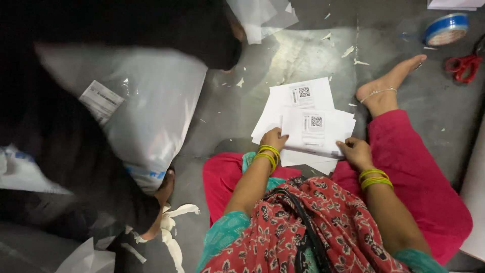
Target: Folding shipping labels and organizing paperwork for various plastic-wrapped packages placed on the floor.
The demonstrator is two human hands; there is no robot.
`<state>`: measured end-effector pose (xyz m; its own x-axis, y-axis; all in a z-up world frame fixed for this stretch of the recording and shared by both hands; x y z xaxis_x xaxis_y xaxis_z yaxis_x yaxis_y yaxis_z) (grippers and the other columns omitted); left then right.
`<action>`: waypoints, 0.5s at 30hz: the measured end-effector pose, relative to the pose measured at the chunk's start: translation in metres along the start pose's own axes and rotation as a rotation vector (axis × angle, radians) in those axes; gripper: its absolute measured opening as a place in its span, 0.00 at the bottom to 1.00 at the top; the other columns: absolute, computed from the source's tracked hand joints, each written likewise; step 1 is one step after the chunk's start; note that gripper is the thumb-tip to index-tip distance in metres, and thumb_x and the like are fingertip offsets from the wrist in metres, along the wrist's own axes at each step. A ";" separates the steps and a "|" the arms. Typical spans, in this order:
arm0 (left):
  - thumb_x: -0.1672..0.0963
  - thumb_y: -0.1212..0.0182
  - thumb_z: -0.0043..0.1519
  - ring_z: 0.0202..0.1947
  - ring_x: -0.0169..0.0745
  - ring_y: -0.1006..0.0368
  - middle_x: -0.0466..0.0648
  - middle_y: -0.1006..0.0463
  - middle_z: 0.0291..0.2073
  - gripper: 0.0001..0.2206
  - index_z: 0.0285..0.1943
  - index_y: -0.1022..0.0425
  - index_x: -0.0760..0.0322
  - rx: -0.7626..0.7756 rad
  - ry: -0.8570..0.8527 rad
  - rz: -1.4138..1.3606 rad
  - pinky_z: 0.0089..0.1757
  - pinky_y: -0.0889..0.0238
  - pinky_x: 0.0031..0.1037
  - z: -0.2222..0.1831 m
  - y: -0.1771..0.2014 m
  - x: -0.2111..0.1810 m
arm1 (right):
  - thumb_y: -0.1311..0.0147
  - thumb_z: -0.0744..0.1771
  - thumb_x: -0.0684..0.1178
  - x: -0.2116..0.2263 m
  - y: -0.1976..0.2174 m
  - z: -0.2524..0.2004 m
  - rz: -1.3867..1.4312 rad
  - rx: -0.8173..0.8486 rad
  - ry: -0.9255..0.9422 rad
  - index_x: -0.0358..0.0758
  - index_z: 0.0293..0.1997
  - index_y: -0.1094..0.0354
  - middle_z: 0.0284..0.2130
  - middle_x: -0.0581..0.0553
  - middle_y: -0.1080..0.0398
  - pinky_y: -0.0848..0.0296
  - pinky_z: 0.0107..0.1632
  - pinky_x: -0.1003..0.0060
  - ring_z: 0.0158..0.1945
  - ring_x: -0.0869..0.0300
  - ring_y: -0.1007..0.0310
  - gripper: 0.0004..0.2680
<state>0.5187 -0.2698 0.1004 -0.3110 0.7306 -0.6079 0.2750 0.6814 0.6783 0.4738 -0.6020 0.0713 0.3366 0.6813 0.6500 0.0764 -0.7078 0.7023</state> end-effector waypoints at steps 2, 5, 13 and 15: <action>0.49 0.30 0.55 0.43 0.57 0.21 0.56 0.17 0.37 0.17 0.42 0.21 0.63 -0.004 0.019 -0.023 0.45 0.30 0.42 -0.004 0.006 -0.007 | 0.37 0.65 0.61 -0.001 -0.002 -0.002 -0.019 -0.010 -0.022 0.33 0.38 0.22 0.27 0.35 0.24 0.27 0.38 0.56 0.30 0.52 0.23 0.16; 0.49 0.27 0.51 0.42 0.54 0.20 0.54 0.17 0.38 0.20 0.47 0.22 0.61 -0.005 -0.012 -0.099 0.46 0.29 0.40 -0.019 0.018 -0.019 | 0.36 0.64 0.60 -0.001 -0.003 -0.009 -0.021 -0.079 0.006 0.34 0.39 0.22 0.29 0.35 0.23 0.26 0.39 0.56 0.31 0.49 0.22 0.16; 0.51 0.27 0.49 0.40 0.55 0.18 0.54 0.17 0.39 0.23 0.53 0.23 0.63 0.111 0.091 -0.168 0.45 0.26 0.40 -0.026 0.020 -0.026 | 0.34 0.61 0.64 -0.014 -0.002 -0.018 -0.129 -0.008 -0.152 0.37 0.41 0.20 0.34 0.34 0.21 0.24 0.43 0.54 0.37 0.45 0.20 0.18; 0.52 0.26 0.49 0.40 0.54 0.18 0.54 0.16 0.40 0.24 0.53 0.23 0.64 0.113 0.091 -0.188 0.45 0.26 0.40 -0.015 0.006 -0.012 | 0.33 0.61 0.63 -0.016 -0.001 -0.018 -0.115 0.025 -0.185 0.37 0.40 0.20 0.35 0.35 0.21 0.24 0.44 0.54 0.38 0.46 0.20 0.18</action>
<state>0.5100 -0.2753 0.1177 -0.4458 0.5870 -0.6758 0.3032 0.8093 0.5031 0.4513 -0.6089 0.0652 0.4907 0.7138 0.4996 0.1469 -0.6330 0.7601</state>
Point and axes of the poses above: each hand's wrist, its own z-axis towards the middle knuckle, its own y-axis out of the back of the hand, x = y × z, the point moved 1 cm from there along z, towards the middle knuckle
